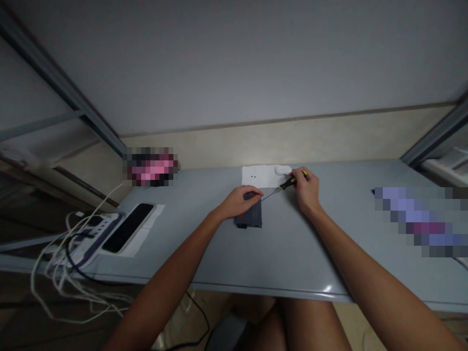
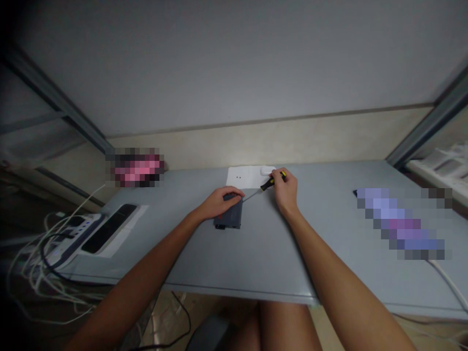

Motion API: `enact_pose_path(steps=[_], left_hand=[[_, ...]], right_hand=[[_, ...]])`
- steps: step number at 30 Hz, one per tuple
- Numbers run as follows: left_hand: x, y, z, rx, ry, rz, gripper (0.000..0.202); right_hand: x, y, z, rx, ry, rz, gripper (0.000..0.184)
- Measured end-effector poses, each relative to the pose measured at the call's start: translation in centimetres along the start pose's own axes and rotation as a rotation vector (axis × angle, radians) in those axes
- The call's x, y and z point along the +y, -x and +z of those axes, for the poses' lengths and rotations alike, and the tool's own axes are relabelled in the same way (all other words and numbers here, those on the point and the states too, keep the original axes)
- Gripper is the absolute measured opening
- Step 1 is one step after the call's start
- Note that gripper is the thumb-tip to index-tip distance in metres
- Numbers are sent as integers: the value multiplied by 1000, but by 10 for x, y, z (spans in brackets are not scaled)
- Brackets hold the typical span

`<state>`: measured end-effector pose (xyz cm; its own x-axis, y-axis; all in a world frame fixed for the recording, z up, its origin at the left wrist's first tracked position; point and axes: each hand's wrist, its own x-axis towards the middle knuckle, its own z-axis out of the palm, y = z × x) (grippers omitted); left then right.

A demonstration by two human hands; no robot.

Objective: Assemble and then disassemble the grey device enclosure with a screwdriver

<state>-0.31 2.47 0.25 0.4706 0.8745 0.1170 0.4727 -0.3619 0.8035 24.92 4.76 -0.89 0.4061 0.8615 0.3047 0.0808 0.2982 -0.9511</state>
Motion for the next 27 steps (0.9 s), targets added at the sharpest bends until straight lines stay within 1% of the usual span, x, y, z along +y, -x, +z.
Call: enact_pose_path(steps=[5,9,13,22,27], left_hand=[[-3,-2,1,12,-16,70,25],[-4,-2,1,7,-10,52,26],[-3,-2,1,12,-11,67,24],[-4,-3,1,13,-32,68,25],[-3,-2,0,15,-33,102,25]], right_hand=[[2,-1,-1,-1,-28,27,25],[0,1,0,-19,8,1,23],[-3,3,1,-30,43,-13,23],[-1,0,0,10,10,-11,24],[-2,0,0,17,14,-7,25]])
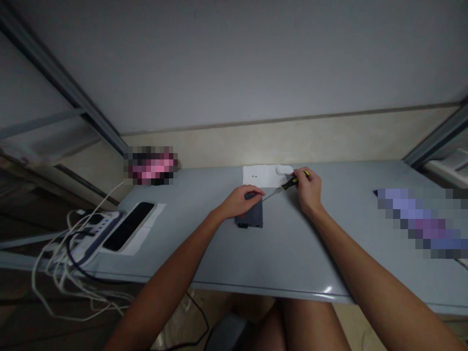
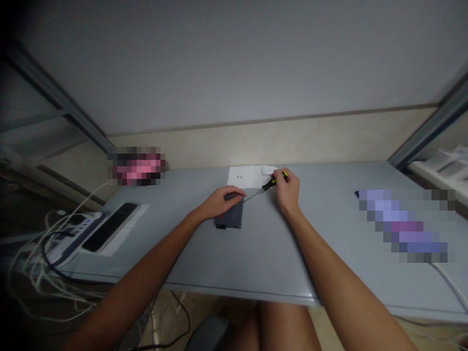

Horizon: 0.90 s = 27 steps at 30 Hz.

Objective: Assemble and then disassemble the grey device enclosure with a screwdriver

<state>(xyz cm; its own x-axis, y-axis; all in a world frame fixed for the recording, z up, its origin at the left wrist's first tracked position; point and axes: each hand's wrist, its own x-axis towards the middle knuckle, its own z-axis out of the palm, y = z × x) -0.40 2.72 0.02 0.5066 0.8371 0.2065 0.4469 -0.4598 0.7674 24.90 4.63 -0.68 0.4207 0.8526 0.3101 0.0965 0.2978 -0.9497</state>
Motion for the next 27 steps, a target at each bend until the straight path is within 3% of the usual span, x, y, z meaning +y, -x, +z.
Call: enact_pose_path(steps=[12,27], left_hand=[[-4,0,1,22,-1,156,19],[3,-1,4,63,9,86,16]], right_hand=[[-9,-1,0,74,-134,154,24],[-14,-1,0,83,-206,172,21]])
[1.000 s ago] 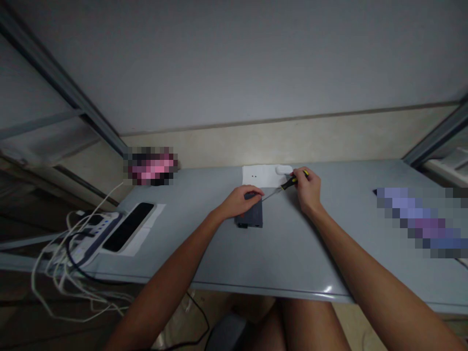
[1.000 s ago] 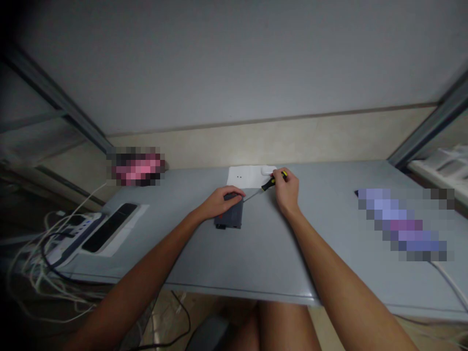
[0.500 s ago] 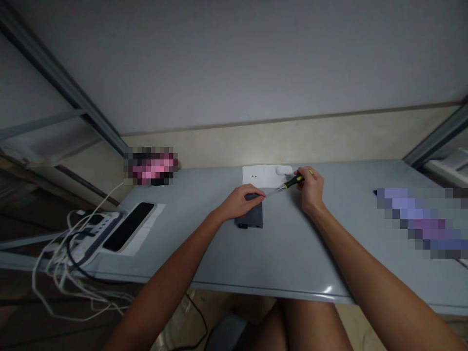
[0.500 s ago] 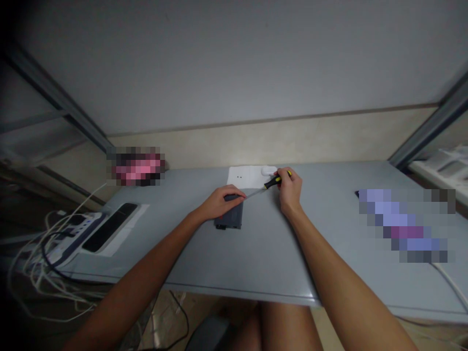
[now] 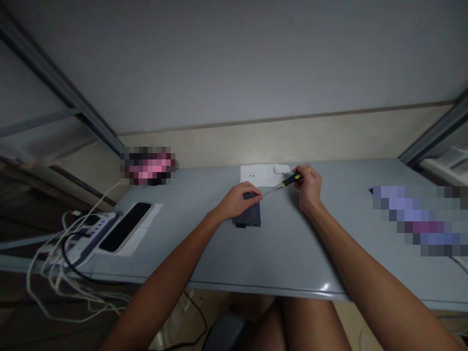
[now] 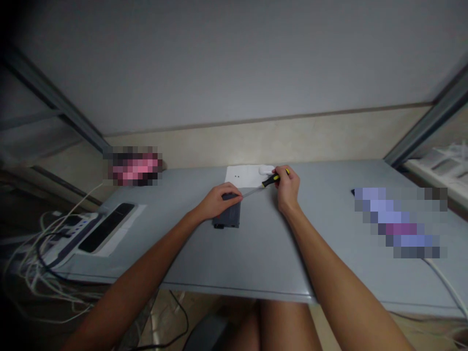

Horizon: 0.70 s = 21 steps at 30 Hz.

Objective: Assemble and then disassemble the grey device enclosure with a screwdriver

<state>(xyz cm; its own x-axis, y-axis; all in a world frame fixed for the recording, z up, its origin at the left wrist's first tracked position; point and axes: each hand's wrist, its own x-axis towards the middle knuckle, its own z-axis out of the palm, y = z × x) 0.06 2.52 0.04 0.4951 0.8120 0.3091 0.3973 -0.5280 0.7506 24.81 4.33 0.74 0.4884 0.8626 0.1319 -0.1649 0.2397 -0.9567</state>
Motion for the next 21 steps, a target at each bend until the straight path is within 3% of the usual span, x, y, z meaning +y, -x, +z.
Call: enact_pose_path(steps=[6,13,21], left_hand=[[4,0,4,48,-30,-16,15],[6,0,4,64,-23,-24,16],[3,0,-2,7,-8,-47,20]], right_hand=[[4,-6,-6,39,7,-16,21],[7,1,-4,-228,180,-138,26],[3,10,1,-315,176,-100,25]])
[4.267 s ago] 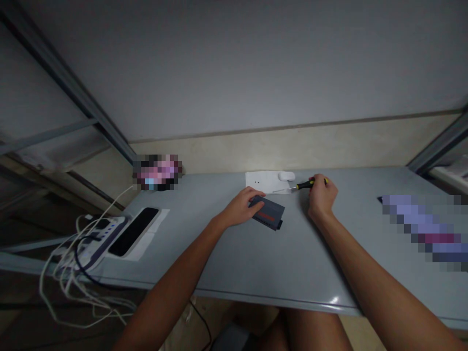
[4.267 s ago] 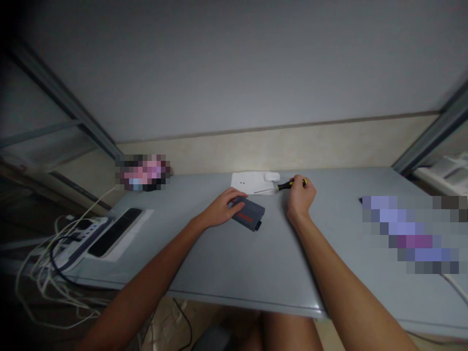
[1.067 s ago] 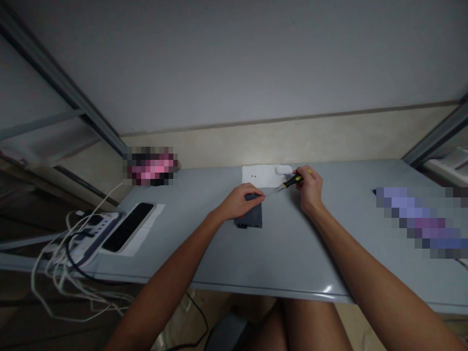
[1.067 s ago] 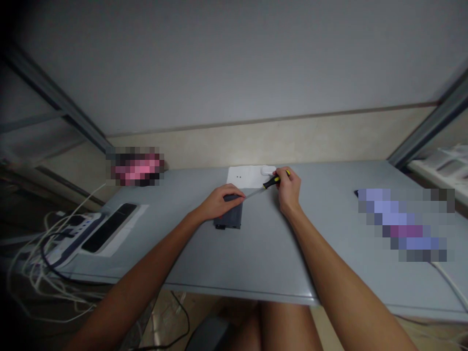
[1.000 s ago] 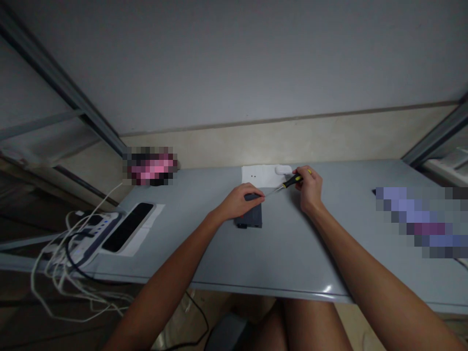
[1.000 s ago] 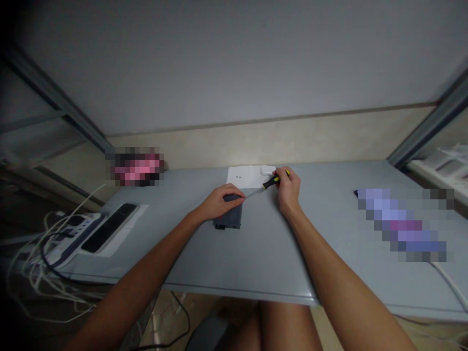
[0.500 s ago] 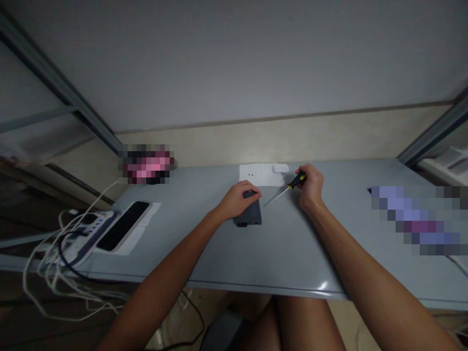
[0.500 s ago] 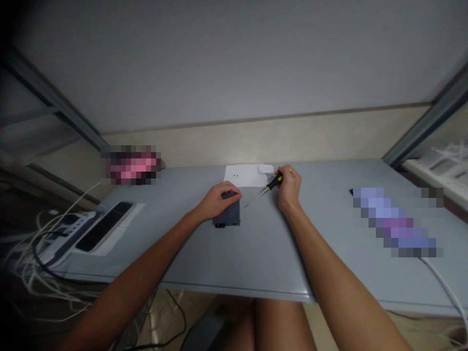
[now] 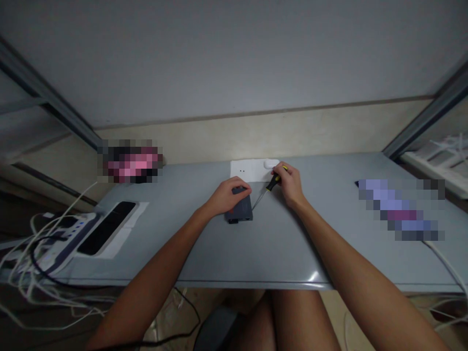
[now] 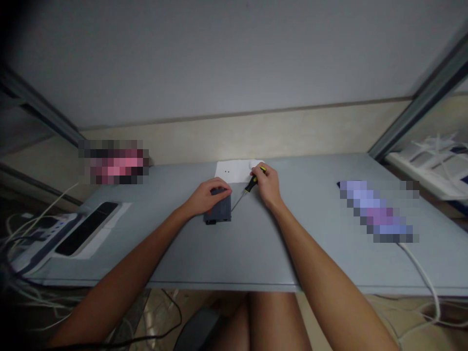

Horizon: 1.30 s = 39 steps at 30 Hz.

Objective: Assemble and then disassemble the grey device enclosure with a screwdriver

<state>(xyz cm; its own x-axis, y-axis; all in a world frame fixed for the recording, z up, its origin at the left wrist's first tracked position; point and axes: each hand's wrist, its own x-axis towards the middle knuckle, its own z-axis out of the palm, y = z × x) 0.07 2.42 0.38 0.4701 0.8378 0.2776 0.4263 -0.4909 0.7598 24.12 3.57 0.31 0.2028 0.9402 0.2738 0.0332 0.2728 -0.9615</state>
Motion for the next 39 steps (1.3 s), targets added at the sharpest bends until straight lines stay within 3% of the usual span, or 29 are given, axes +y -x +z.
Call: enact_pose_path(steps=[4,9,39], left_hand=[[0,-2,-2,-7,14,46,19],[2,-3,0,4,-23,10,20],[5,-1,3,30,-15,22,17]], right_hand=[[-4,2,3,-48,-6,-2,23],[-9,4,5,-92,19,-14,25],[-6,7,5,-52,-39,14,24]])
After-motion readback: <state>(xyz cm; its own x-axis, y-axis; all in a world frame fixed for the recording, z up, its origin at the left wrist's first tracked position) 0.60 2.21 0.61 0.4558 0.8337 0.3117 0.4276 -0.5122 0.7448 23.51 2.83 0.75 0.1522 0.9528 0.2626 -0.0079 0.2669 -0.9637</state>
